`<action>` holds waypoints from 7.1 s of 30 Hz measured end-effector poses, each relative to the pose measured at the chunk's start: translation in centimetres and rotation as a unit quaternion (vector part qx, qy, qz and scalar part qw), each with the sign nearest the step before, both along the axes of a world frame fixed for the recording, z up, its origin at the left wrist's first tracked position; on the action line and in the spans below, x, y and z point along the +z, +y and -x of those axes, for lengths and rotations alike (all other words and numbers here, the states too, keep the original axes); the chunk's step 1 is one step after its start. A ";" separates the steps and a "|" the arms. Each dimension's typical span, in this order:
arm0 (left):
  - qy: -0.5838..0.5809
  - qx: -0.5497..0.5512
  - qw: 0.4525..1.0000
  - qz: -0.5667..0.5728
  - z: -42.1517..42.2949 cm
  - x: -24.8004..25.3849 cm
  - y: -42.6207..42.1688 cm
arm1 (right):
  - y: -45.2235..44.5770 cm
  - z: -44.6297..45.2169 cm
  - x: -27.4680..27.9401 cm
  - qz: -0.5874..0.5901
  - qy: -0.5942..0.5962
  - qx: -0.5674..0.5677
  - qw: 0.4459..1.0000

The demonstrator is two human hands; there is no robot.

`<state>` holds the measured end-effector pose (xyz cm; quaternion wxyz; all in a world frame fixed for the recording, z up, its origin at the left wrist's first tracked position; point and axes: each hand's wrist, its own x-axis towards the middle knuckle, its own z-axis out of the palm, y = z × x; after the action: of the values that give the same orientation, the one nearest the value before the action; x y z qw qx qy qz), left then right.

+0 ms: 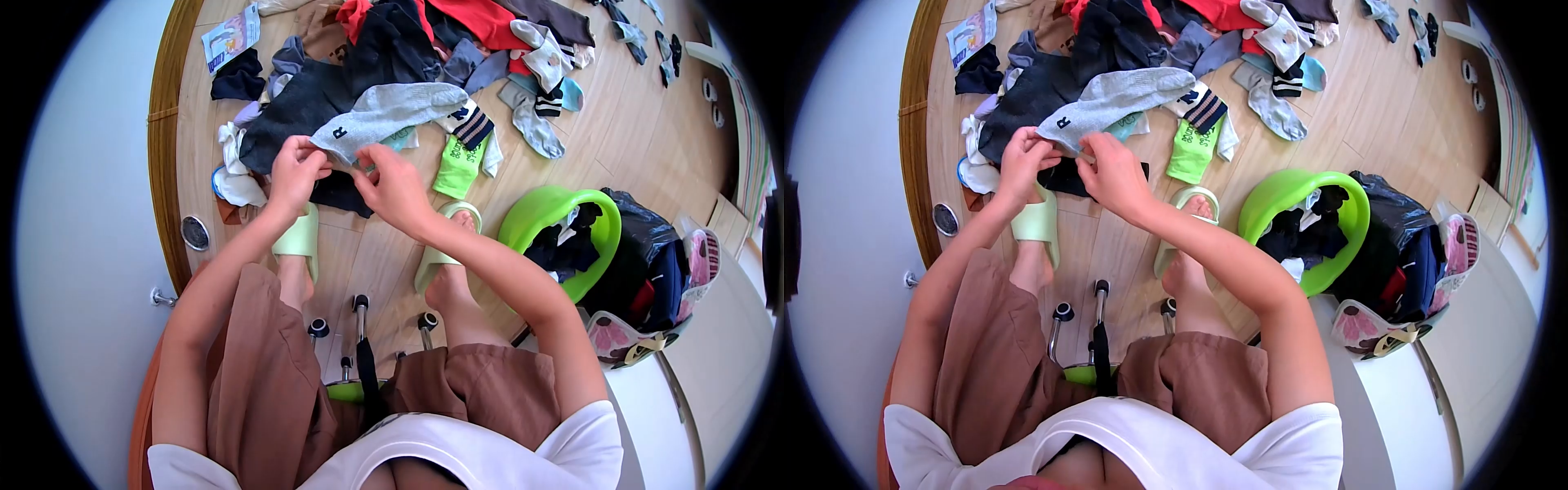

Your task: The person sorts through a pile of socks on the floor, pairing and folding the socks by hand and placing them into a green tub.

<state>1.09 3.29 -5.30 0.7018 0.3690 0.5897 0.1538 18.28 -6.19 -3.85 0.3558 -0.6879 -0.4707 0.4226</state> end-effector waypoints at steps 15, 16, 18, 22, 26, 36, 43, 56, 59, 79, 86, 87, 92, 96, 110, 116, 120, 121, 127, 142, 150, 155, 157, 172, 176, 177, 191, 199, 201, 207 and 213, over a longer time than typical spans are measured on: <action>-0.179 0.047 0.962 0.199 -0.5 1.8 -1.1 | 1.3 0.7 -0.4 -0.020 -0.005 -0.017 1.000; -0.181 0.039 0.961 0.204 -0.4 1.8 -1.1 | 1.3 0.8 0.0 -0.016 0.013 -0.021 1.000; -0.184 0.023 0.959 0.214 -0.4 1.9 -1.0 | 1.2 1.0 0.8 -0.014 0.029 -0.030 0.999; -0.127 -0.005 0.978 0.167 -0.8 2.1 -1.6 | 0.8 1.6 1.5 -0.035 0.011 -0.020 0.999; -0.097 0.014 0.982 0.159 -0.8 2.3 -2.1 | 0.7 1.6 1.5 -0.116 0.035 0.042 0.992; -0.195 0.068 0.949 0.236 0.5 1.4 -1.0 | -0.8 -1.2 0.9 0.125 0.170 -0.025 0.977; -0.076 0.088 0.969 0.220 -2.7 1.6 -0.8 | 0.0 -2.3 -2.8 0.236 0.338 -0.098 0.906; -0.074 -0.016 0.996 0.056 -1.4 3.4 -1.5 | 2.4 -10.1 -3.8 0.114 0.536 -0.430 0.718; -0.067 -0.034 0.996 0.052 -1.4 3.7 -1.2 | 0.2 -11.0 -2.6 0.103 0.511 -0.426 0.740; -0.085 -0.159 0.984 -0.007 -2.7 2.2 0.8 | -6.0 -13.3 -5.3 0.066 0.120 -0.366 0.920; -0.121 -0.131 0.982 -0.056 -2.2 1.4 2.6 | -4.1 -12.0 -3.5 0.017 -0.031 -0.246 0.969; -0.125 -0.120 0.981 -0.086 -2.2 3.2 2.7 | -3.8 -11.5 -2.3 0.046 -0.054 -0.191 0.979; -0.170 -0.021 0.983 -0.067 1.5 3.5 3.4 | -0.1 -7.6 0.8 0.140 -0.062 -0.006 0.988; -0.159 0.058 0.984 -0.060 5.4 2.0 3.3 | 4.2 -2.9 1.1 -0.031 -0.233 0.061 0.970; -0.292 0.240 0.925 0.049 12.6 1.4 1.6 | 10.6 0.2 -4.0 -0.211 -0.208 -0.023 0.955; -0.277 0.237 0.931 0.028 14.8 1.0 2.0 | 10.7 -7.9 0.6 -0.220 -0.147 -0.145 0.954; -0.244 0.220 0.944 0.012 14.8 2.5 2.1 | 9.6 -13.9 2.5 -0.207 0.023 -0.317 0.925; -0.231 0.222 0.947 0.010 14.7 2.4 2.2 | 9.2 -15.6 2.5 -0.214 0.043 -0.344 0.913; -0.186 0.223 0.957 0.006 15.4 1.5 2.6 | 7.2 -20.3 1.1 -0.189 0.028 -0.499 0.845; -0.137 0.203 0.970 -0.001 15.6 1.7 2.0 | 5.8 -8.0 -5.1 -0.003 -0.432 -0.089 0.898; -0.120 0.184 0.975 0.011 16.5 1.3 1.9 | 5.8 -13.1 -3.4 -0.002 -0.188 -0.175 0.966; -0.117 0.176 0.977 0.017 15.8 1.8 2.2 | 8.4 -18.8 -3.9 -0.129 -0.449 -0.110 0.877; -0.126 0.171 0.977 0.019 15.5 2.1 2.3 | 8.7 -20.7 -3.9 -0.086 -0.484 -0.171 0.854; -0.069 0.130 0.989 0.014 13.1 2.2 1.6 | 1.9 -26.0 -7.6 -0.043 -0.215 -0.383 0.897; -0.096 0.114 0.988 0.029 12.5 2.6 1.9 | 2.5 -23.1 -4.5 -0.135 -0.177 -0.403 0.888; -0.103 0.113 0.988 0.028 12.3 2.8 1.9 | 2.6 -21.6 -4.3 -0.183 -0.219 -0.371 0.884; -0.248 0.030 0.967 0.044 4.1 7.5 1.9 | 3.2 -19.4 -2.9 -0.131 -0.503 -0.253 0.816; -0.092 -0.018 0.975 -0.200 -2.2 6.7 6.1 | 3.6 -22.7 -1.9 -0.216 -0.446 -0.195 0.847; 0.062 -0.077 0.921 -0.378 -1.7 4.9 5.4 | 4.0 -20.8 0.1 -0.263 -0.386 -0.191 0.864; -0.069 -0.233 0.908 -0.341 -2.3 4.5 2.2 | 5.3 -11.7 3.7 -0.164 0.289 -0.301 0.894; -0.108 -0.216 0.914 -0.326 -5.5 6.8 -0.9 | 6.4 -4.9 6.5 -0.008 0.555 -0.330 0.763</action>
<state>6.62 2.35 1.53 0.6178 0.6770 0.3330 0.2215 23.17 0.25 2.65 0.6781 -0.4429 0.0623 0.5832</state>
